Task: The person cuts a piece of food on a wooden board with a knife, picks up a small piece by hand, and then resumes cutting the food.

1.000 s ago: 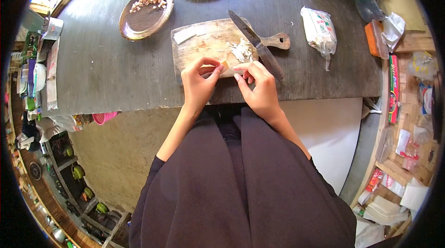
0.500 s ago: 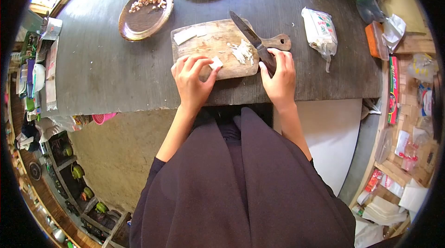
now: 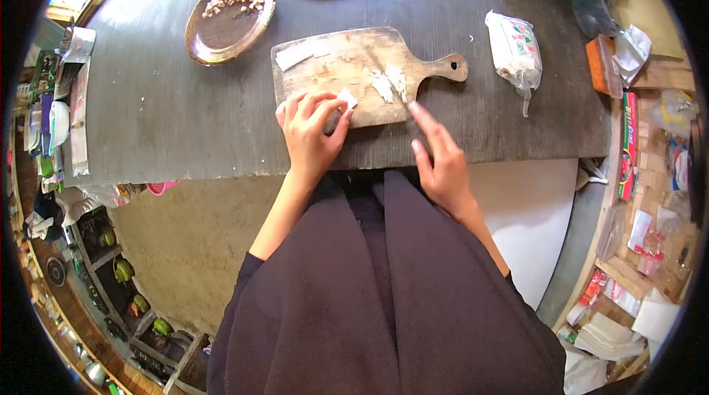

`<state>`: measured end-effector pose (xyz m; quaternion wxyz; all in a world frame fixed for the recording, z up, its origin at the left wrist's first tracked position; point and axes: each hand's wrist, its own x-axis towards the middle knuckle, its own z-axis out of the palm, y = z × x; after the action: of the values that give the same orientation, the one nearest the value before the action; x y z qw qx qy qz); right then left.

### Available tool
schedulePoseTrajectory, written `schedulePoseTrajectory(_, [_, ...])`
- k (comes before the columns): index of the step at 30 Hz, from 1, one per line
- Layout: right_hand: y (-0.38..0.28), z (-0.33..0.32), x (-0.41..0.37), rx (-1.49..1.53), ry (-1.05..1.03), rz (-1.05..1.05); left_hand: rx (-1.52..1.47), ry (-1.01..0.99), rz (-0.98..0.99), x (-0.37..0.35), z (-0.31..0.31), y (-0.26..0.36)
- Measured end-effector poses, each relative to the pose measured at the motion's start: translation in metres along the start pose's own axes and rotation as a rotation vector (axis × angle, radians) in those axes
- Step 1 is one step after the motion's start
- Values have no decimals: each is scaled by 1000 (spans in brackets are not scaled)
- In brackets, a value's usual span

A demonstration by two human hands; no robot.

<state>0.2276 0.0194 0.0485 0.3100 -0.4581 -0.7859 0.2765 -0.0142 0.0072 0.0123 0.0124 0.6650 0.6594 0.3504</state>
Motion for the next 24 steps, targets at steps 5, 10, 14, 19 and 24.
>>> schedulePoseTrajectory(5, [-1,1,-27,-106,-177,64,-21,46,-7,1,7,-1])
schedulePoseTrajectory(10, [0,6,-35,-207,-249,45,-19,53,-14,2,8,0])
schedulePoseTrajectory(14, [-4,9,-34,-234,-240,36,-16,52,-8,2,8,-2])
schedulePoseTrajectory(19, [-7,7,-32,-275,-254,45,-2,40,10,1,8,-4])
schedulePoseTrajectory(24, [-7,7,-32,-287,-250,43,4,39,10,2,8,-3])
